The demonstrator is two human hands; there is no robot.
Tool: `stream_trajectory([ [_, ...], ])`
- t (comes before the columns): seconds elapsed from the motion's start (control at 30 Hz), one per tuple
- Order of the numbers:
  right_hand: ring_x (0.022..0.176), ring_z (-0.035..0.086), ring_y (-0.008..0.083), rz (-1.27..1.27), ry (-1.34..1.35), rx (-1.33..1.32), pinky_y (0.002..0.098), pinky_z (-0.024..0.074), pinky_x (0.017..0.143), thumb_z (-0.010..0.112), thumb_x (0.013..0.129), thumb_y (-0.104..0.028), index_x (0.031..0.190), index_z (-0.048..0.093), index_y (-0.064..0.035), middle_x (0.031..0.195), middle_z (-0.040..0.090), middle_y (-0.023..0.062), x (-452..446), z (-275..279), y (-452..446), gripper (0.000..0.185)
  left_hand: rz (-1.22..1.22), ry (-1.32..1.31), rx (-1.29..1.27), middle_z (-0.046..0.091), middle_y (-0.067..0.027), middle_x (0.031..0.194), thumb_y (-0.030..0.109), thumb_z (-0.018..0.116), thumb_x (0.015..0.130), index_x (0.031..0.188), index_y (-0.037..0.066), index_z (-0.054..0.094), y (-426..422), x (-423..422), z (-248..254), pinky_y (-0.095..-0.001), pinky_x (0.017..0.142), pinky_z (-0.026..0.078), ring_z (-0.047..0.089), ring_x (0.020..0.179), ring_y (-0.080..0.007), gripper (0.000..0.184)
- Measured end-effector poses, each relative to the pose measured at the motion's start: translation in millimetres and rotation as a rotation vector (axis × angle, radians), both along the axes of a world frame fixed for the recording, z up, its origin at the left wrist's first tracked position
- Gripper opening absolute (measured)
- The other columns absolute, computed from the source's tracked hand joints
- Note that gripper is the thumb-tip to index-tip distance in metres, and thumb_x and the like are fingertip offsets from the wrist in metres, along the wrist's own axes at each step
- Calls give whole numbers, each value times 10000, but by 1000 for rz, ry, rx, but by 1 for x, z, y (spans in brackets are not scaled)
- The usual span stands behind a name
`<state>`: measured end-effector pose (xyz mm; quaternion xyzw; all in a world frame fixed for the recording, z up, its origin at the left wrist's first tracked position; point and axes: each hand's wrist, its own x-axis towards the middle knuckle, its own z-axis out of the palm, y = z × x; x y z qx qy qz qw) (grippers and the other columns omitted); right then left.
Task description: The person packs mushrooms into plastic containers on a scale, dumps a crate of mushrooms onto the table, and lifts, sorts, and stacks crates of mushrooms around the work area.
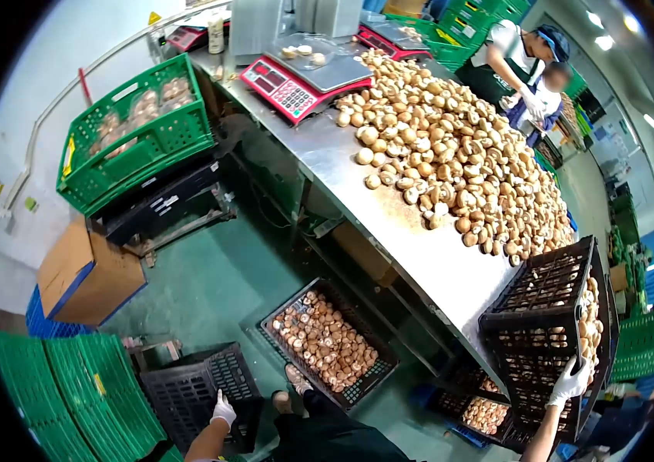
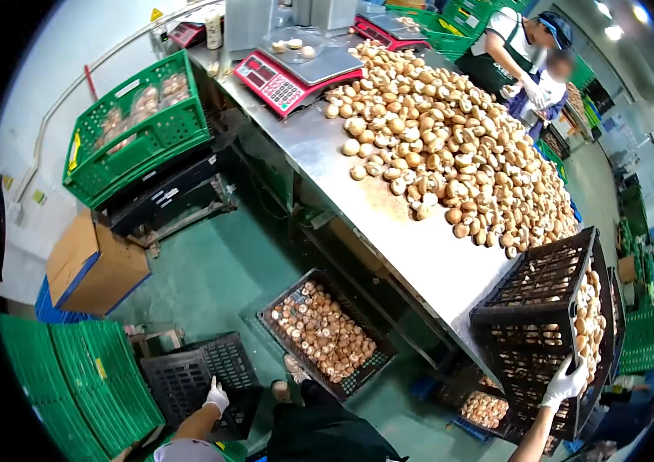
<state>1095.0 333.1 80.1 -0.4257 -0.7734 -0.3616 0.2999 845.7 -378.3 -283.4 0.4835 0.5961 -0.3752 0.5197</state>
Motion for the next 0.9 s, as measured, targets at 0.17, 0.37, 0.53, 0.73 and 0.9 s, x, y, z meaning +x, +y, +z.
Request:
stream_trajectory([
  [0.17, 836, 593, 291, 37, -9, 64, 361, 466, 745, 629, 831, -252, 1005, 598, -48, 912, 623, 126, -2, -1, -2, 271, 21, -83, 59, 620, -98, 1129, 255, 657, 768, 1084, 53, 647, -23, 2, -70, -596, 1019, 215, 511, 1132, -327, 376],
  [0.37, 774, 597, 283, -36, -34, 77, 378, 469, 680, 626, 828, -306, 984, 606, -80, 852, 630, 97, -4, 0, -4, 275, 80, -117, 110, 669, -45, 1025, 454, 669, 746, 994, 100, 682, -30, -31, -18, -472, 868, 386, 613, 990, -241, 432],
  [0.53, 800, 604, 332, -25, 35, -129, 389, 471, 710, 585, 854, -342, 1005, 583, -15, 892, 628, 167, -7, 5, -10, 360, 132, -242, 215, 679, -81, 896, 512, 676, 699, 903, 101, 698, -50, -42, 45, -428, 694, 486, 640, 879, -295, 459],
  [0.73, 1105, 517, 302, 87, -6, 0, 392, 404, 936, 625, 816, -253, 1158, 535, -35, 1236, 528, 157, -56, 22, -69, 416, 252, -107, 538, 659, -126, 795, 471, 677, 683, 827, 131, 694, -64, -78, 122, -432, 722, 494, 634, 805, -326, 369],
  [0.9, 1080, 525, 367, 482, 54, -380, 424, 399, 948, 617, 725, -67, 1079, 563, -28, 1221, 521, 216, -102, -16, -180, 360, 210, -144, 574, 657, -119, 812, 484, 678, 684, 826, 124, 682, -64, -70, 113, -422, 737, 487, 625, 816, -324, 387],
])
